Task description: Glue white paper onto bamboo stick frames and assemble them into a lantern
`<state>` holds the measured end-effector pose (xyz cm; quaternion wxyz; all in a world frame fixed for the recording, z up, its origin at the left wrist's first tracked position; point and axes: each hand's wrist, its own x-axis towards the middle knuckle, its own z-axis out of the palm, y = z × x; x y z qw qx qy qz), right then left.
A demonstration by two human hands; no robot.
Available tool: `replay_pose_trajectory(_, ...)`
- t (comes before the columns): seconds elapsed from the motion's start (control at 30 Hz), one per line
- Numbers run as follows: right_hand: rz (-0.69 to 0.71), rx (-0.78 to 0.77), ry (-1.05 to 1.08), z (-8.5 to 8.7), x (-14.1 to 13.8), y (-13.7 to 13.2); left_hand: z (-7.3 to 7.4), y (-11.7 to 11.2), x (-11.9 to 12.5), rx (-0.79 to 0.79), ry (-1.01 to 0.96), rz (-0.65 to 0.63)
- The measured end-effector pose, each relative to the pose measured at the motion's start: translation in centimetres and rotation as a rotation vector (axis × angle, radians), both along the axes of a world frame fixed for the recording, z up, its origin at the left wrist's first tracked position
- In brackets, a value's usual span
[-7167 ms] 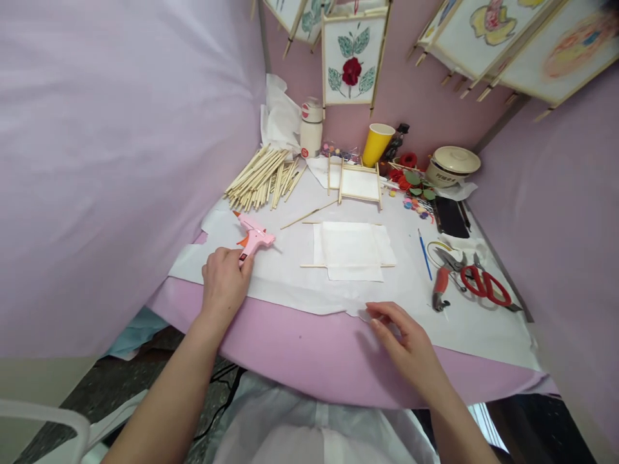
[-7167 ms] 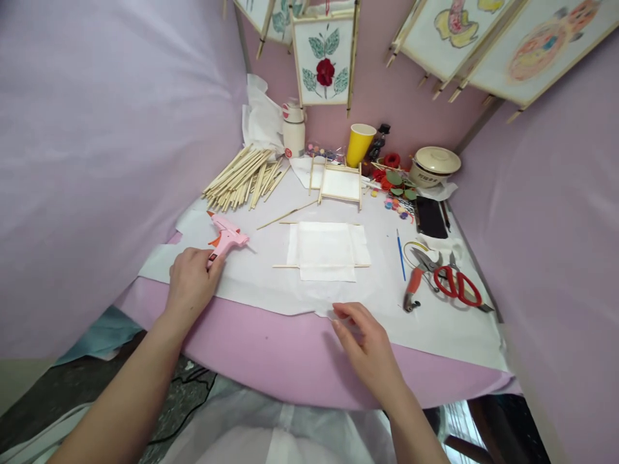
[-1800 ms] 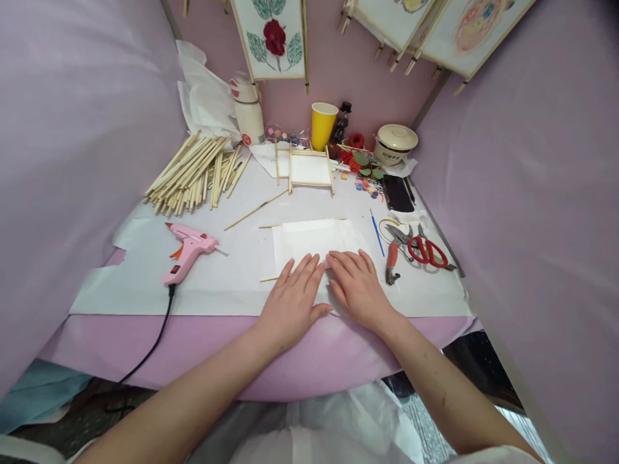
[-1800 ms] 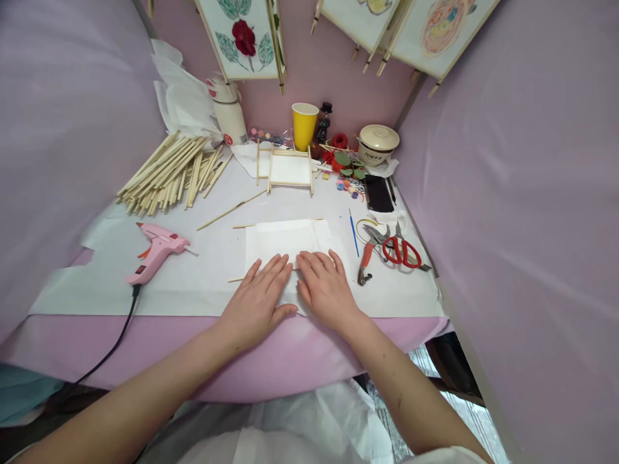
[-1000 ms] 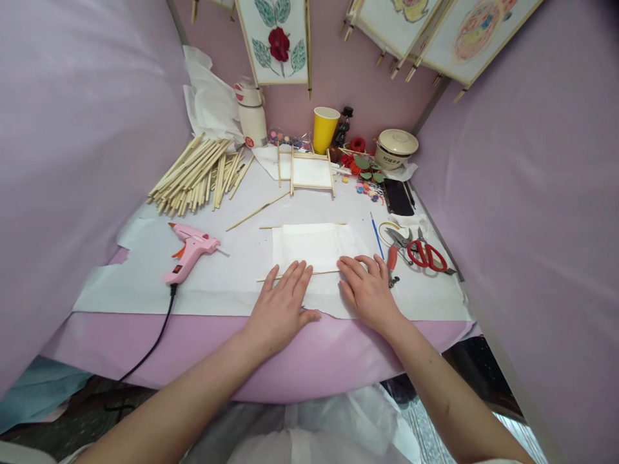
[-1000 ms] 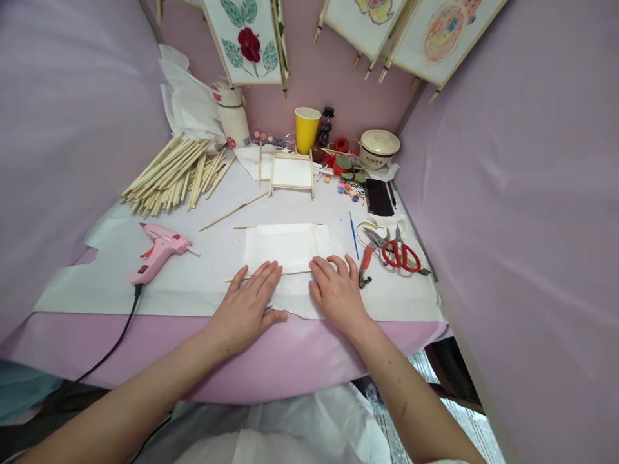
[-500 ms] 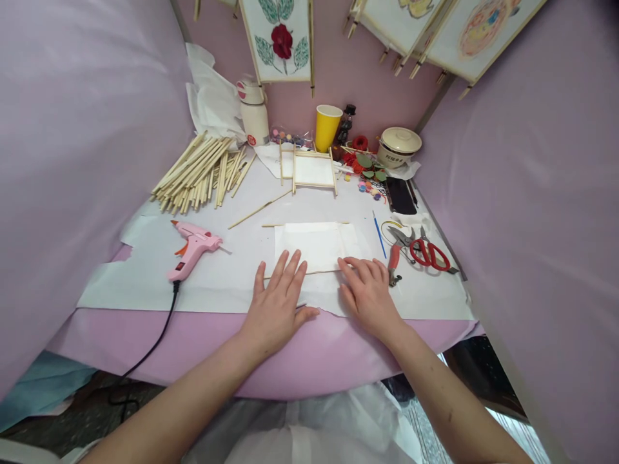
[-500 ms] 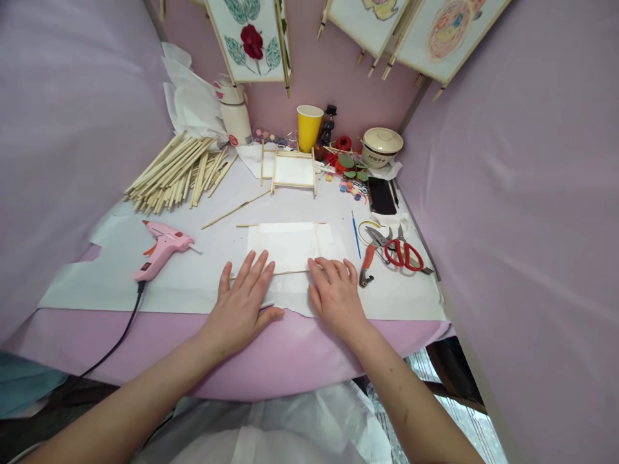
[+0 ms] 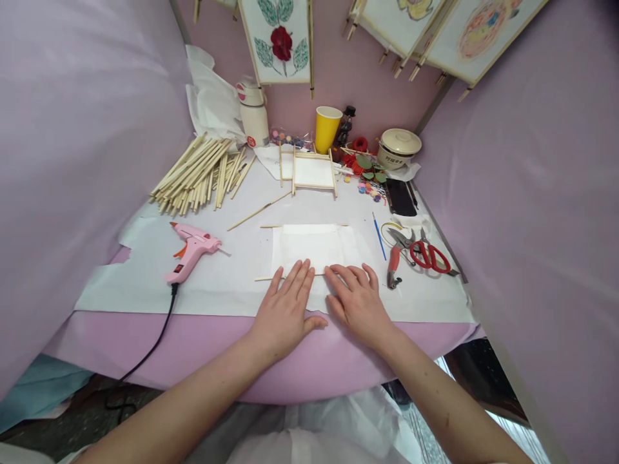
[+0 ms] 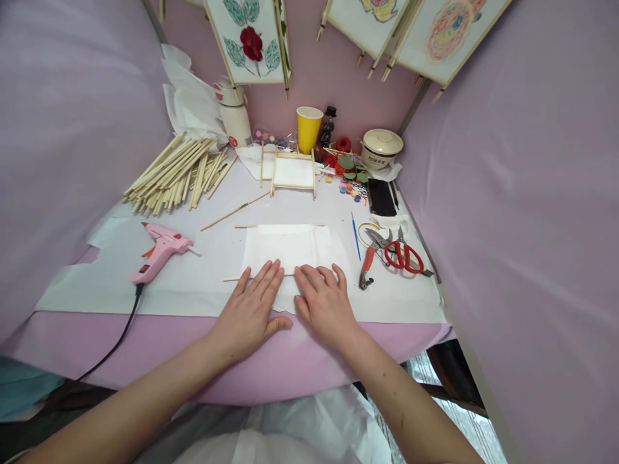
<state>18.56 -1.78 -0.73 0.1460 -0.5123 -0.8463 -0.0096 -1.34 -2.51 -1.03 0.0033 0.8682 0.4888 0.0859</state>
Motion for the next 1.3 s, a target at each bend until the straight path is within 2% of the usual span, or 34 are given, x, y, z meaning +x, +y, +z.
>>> replay_pose_trajectory(0.1,-0.047,0.024,-0.006,-0.1,0.6,-0.2,-0.1,-0.2,-0.7,0.010,0.010,0.031)
replay_pose_trajectory(0.37,-0.052,0.037,-0.006,-0.3,1.4,-0.3,-0.6,-0.6,-1.8,0.025,-0.018,0.041)
replay_pose_trajectory(0.5,-0.044,0.042,-0.005,-0.1,1.8,-0.4,-0.4,-0.8,-2.0,0.018,-0.014,0.045)
replay_pose_trajectory(0.67,-0.087,0.067,-0.004,0.5,1.6,0.6,0.2,-0.3,-1.4,0.018,-0.015,0.096)
replay_pose_trajectory(0.87,-0.132,0.077,-0.033,0.7,1.4,2.1,0.1,0.7,-1.3,0.009,-0.031,0.132)
replay_pose_trajectory(1.0,-0.035,0.048,-0.001,1.2,0.3,2.2,0.5,1.1,-0.6,0.045,-0.058,0.103)
replay_pose_trajectory(1.1,0.073,-0.013,0.019,1.2,-1.0,2.1,0.8,1.2,0.2,-0.010,-0.062,0.033)
replay_pose_trajectory(1.2,0.094,-0.035,0.035,0.8,-1.7,2.0,0.8,1.3,0.5,-0.077,-0.063,0.006)
replay_pose_trajectory(1.3,0.086,-0.020,0.053,0.6,-1.7,2.0,0.6,1.3,0.4,-0.045,-0.077,0.047)
